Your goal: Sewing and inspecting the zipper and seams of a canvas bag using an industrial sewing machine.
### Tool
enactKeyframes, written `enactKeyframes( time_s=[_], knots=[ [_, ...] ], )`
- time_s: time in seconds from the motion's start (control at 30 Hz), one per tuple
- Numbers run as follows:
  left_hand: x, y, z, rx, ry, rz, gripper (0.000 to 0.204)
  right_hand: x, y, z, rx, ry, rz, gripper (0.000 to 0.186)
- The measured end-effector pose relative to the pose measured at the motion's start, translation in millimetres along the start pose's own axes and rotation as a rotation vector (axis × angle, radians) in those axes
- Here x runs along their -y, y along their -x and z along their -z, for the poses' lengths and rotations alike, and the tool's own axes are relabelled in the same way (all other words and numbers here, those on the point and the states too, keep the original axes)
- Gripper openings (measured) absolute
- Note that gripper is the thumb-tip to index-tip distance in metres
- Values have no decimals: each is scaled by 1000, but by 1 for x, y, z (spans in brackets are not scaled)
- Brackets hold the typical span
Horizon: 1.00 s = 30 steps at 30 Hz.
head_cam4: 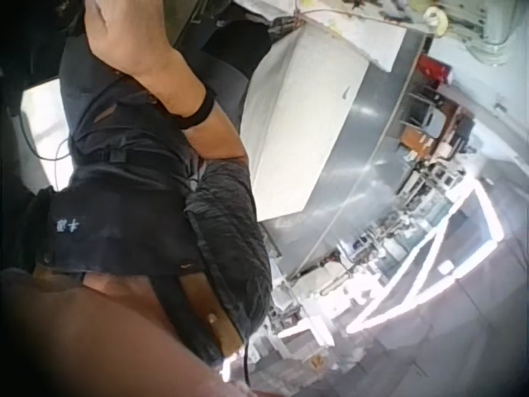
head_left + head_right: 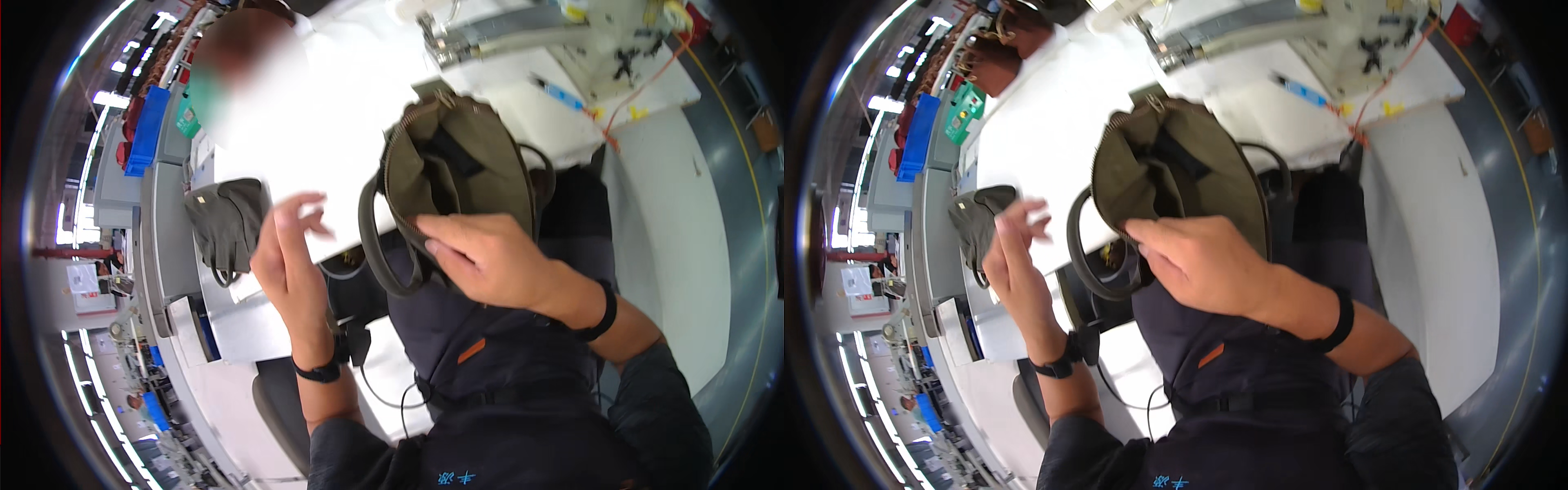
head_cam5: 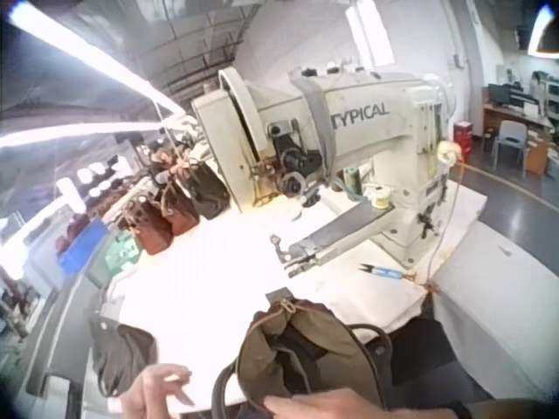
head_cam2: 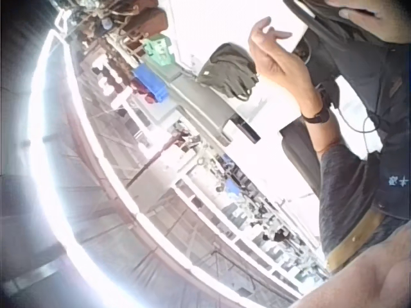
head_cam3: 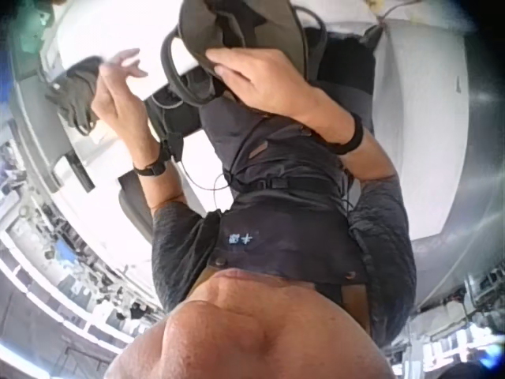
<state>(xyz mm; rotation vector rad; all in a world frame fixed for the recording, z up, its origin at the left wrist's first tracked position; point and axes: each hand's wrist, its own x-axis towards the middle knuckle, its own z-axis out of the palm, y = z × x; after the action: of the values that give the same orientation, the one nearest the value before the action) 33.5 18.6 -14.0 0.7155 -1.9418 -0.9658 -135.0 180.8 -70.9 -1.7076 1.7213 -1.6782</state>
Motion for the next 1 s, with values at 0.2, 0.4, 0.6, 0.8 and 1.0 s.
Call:
enactKeyframes(
  time_s=[0.2,0.4,0.6,0.8,1.0],
  knots=[
    [13,19,19,-153,-232,30,61,14,-81,-18,56,-33,51,29],
    [16,49,38,-189,180,-71,117,16,-197,-56,94,-114,-118,42],
    [45,57,46,180,-523,-98,114,1,-180,-49,229,110,61,39],
    [58,43,42,47,-619,-112,60,-22,-115,7,7,197,265,20],
    [48,16,19,145,-911,-136,71,-88,-62,46,16,203,-110,19]
  ],
)
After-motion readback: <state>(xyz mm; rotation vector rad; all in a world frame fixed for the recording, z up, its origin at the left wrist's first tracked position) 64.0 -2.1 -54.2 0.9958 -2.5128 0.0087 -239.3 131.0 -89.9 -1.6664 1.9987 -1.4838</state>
